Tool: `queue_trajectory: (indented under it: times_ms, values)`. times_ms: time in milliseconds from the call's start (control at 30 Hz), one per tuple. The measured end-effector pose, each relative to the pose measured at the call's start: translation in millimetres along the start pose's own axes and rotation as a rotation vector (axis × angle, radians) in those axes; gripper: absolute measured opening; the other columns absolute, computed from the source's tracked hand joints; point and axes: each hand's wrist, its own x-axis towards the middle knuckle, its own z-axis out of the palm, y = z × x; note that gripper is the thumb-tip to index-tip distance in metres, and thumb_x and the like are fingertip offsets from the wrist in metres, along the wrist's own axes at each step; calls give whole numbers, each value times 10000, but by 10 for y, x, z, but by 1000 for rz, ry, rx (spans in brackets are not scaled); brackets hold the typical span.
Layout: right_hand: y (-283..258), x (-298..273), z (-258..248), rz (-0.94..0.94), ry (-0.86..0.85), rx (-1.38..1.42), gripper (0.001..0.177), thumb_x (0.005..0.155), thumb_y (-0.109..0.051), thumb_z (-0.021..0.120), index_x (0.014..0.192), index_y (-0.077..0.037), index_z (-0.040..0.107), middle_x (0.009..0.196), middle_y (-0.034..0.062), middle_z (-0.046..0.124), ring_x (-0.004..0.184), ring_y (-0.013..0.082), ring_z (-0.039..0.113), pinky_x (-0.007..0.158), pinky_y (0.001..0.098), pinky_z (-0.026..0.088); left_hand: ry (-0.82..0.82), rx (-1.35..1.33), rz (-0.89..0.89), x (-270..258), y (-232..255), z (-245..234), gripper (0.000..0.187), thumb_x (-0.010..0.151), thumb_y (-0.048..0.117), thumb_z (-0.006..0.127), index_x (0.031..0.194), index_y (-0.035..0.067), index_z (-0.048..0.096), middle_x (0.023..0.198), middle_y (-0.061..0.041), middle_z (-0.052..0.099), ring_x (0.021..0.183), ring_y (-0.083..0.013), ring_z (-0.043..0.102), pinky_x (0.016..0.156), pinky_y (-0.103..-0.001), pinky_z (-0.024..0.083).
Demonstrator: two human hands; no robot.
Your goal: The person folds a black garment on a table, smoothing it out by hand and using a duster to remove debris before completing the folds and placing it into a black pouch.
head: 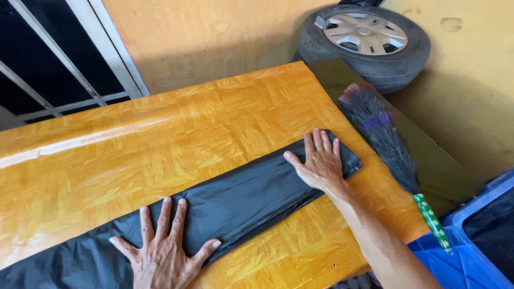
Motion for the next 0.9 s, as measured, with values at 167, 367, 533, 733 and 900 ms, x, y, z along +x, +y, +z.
queue_trajectory:
  times_ms: [167,367,533,733,900]
  values:
    - [-100,59,29,229,-11,-77,988,951,-811,240,1563,-44,355,1647,344,235,1540,511,161,1154,755,50,51,-103,64,3,-38,-84,1131,692,1056,454,1566,344,362,1664,75,300,1559,-345,153,988,-879,106]
    - [-1548,-553,-301,-710,267,107,695,1019,-522,446,1547,-71,415,1670,167,326,1524,385,304,1127,718,245,-12,-203,48,5,-26,-189,1151,699,1027,493,1577,295,365,1661,8,298,1525,-403,152,970,-905,94]
    - [-2199,-701,101,-820,117,261,683,1026,-531,430,1515,-54,454,1629,139,389,1508,298,334,1178,633,196,-24,-255,-10,12,-21,-208,1084,671,859,634,1556,272,413,1648,6,339,1529,-372,179,970,-914,100]
    - [-2163,-671,299,-751,150,201,712,1009,-591,379,1533,-113,445,1623,83,417,1498,241,355,1216,567,199,-152,-335,-163,1,-21,-416,1141,644,864,592,1572,242,362,1668,16,273,1539,-407,76,981,-939,0]
    - [-2148,-639,345,-746,187,159,704,999,-581,382,1556,-152,424,1626,47,423,1491,238,376,1214,584,228,-585,-408,-371,44,-379,-870,961,807,797,356,1632,337,178,1736,68,66,1596,-311,-72,1088,-881,-113]
